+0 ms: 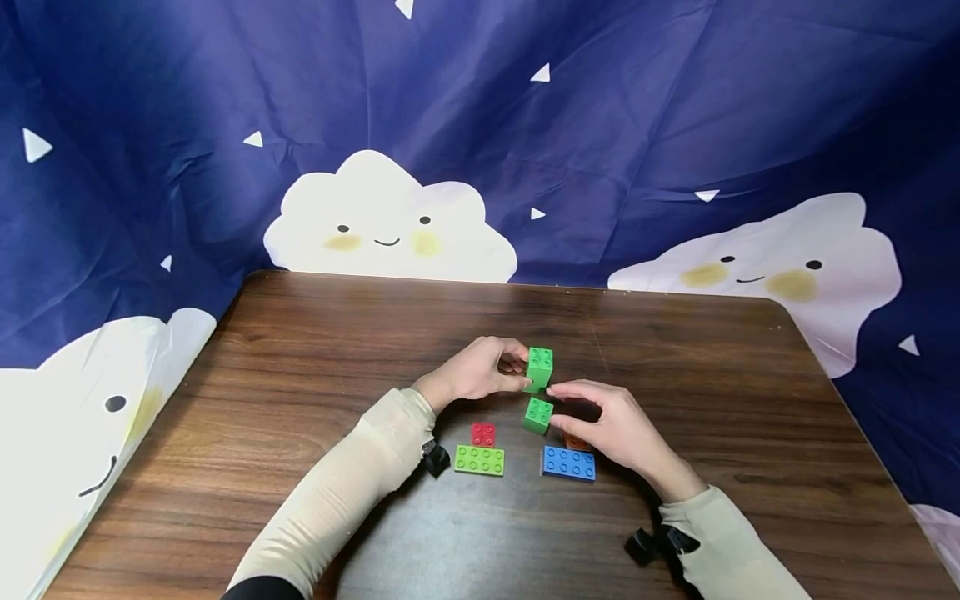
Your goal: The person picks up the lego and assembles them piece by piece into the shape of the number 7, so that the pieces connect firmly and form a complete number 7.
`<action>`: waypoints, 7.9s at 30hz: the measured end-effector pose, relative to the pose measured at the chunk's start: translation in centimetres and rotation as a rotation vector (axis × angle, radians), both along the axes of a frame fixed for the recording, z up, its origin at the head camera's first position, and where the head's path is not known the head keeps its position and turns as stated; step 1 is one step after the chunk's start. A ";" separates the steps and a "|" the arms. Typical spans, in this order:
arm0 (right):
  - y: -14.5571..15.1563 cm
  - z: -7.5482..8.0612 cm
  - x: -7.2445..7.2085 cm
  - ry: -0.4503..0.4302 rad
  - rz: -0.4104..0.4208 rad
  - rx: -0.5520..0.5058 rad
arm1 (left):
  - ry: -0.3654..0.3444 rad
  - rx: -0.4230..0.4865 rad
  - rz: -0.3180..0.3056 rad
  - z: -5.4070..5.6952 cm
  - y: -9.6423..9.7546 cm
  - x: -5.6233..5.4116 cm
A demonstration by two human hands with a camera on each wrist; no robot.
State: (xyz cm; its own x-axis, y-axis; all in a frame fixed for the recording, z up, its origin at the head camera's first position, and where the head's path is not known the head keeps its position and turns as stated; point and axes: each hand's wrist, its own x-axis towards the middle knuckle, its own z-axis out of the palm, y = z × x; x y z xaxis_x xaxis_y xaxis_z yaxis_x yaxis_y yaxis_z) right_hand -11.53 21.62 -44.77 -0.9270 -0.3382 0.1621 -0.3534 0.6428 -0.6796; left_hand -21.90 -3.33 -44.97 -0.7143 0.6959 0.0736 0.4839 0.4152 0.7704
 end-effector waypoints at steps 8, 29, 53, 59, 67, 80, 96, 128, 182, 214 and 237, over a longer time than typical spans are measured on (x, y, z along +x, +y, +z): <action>-0.5 -0.5 0.1 -0.015 0.028 0.021 | 0.001 0.000 0.001 0.0 0.0 0.0; -0.6 -0.7 0.1 -0.029 0.038 -0.006 | 0.015 -0.016 0.016 0.0 0.0 0.1; 0.0 -0.1 -0.1 -0.057 0.007 -0.009 | -0.029 0.001 0.046 -0.1 0.0 -0.1; 0.3 0.2 -0.1 -0.039 -0.014 -0.001 | -0.053 0.025 0.039 -0.2 0.1 -0.2; 0.3 0.8 -0.1 0.013 -0.027 -0.013 | -0.073 0.047 0.030 -0.2 0.2 -0.2; 0.6 2.1 -0.3 0.069 -0.002 -0.056 | -0.046 0.022 0.021 0.0 0.1 -0.1; -0.1 3.2 -1.4 0.097 0.038 -0.172 | -0.047 0.026 0.024 0.0 -0.2 -0.1; -0.4 4.0 -2.8 0.161 0.039 -0.146 | -0.034 0.005 0.036 0.1 -0.3 -0.1; -0.9 3.8 -5.1 0.025 0.058 -0.278 | -0.066 0.048 0.035 -0.1 -0.3 -0.1; -1.2 4.4 -5.5 -0.038 0.033 -0.224 | -0.047 0.031 0.047 -0.2 -0.3 0.0; -1.9 2.0 -5.2 -0.024 0.009 -0.504 | -0.056 0.057 0.042 -0.1 -0.4 0.1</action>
